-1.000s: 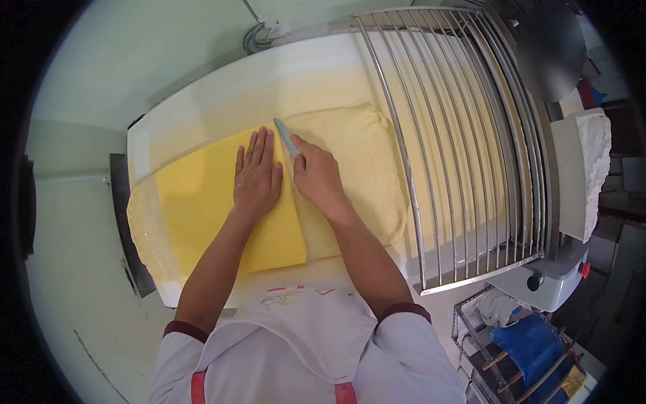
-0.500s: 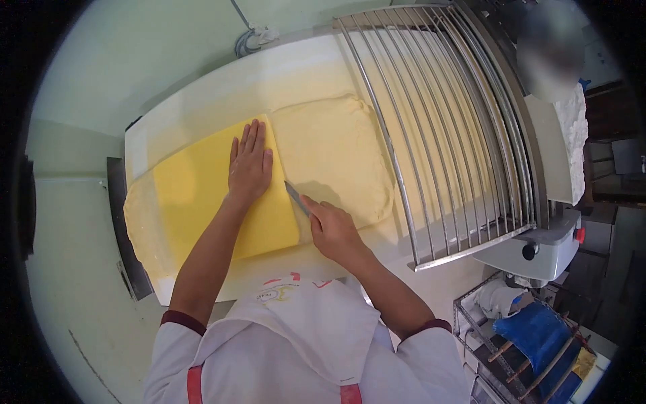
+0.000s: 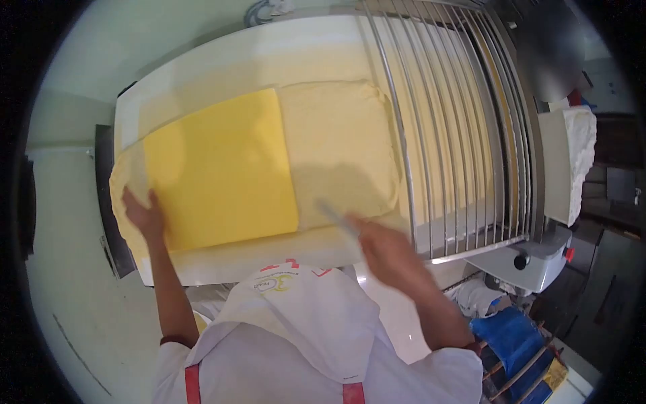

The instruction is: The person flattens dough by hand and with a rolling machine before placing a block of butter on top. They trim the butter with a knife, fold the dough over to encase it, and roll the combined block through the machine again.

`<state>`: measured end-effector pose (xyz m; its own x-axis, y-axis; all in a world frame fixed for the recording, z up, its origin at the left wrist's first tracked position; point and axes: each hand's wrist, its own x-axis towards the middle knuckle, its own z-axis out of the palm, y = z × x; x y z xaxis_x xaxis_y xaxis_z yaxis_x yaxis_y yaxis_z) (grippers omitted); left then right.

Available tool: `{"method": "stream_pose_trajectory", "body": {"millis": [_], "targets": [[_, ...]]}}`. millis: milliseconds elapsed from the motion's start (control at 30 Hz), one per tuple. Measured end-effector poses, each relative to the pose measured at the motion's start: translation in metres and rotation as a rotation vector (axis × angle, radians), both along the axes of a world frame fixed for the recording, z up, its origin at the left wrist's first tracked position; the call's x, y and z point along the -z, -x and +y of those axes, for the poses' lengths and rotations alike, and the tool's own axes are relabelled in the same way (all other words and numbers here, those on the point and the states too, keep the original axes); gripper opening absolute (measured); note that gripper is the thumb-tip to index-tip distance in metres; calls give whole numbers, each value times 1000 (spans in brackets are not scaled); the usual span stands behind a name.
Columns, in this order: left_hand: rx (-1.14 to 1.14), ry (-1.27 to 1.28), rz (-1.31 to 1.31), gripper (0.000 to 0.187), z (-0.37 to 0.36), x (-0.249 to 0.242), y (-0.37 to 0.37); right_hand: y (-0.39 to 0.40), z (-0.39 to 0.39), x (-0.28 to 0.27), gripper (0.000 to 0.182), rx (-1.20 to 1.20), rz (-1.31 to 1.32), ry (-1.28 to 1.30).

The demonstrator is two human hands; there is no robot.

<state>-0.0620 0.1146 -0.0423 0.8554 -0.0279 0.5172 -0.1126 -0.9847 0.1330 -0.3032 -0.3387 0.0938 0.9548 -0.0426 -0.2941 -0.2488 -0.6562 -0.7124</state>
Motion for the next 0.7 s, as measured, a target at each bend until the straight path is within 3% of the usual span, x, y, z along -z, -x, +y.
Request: {"method": "stream_pose_trajectory", "body": {"millis": [33,67,133,167,200,300,400,500,567,633,700], "targets": [[-112,47,50,71,37,-5,3,-23,-12,-9,42,84,-83,45],[-467,76,290,56,23,-40,12,-58,-18,-28,41,190,58,28],[-287,614,654,37,82,-22,13,-122,-28,-11,37,206,-137,-32],[-171,889,804,27,111,-23,15,-159,-29,8,36,122,-341,65],[-96,1016,762,18,101,-40,21,-197,-30,33,33,28,-549,180],[112,1286,713,10,67,-66,30,-289,-10,56,32,2,-234,430],[-65,1287,672,8,34,-81,26,-328,-31,102,43,-175,-255,429],[-45,1287,672,10,14,-84,12,-285,2,81,68,-193,-483,498],[7,1410,721,11,12,-72,4,-231,35,81,92,-418,-335,463],[123,1392,601,6,16,-75,13,-188,62,71,103,-527,-212,498],[272,1377,462,7,20,-93,40,-175,69,70,100,-423,-237,478]]}}
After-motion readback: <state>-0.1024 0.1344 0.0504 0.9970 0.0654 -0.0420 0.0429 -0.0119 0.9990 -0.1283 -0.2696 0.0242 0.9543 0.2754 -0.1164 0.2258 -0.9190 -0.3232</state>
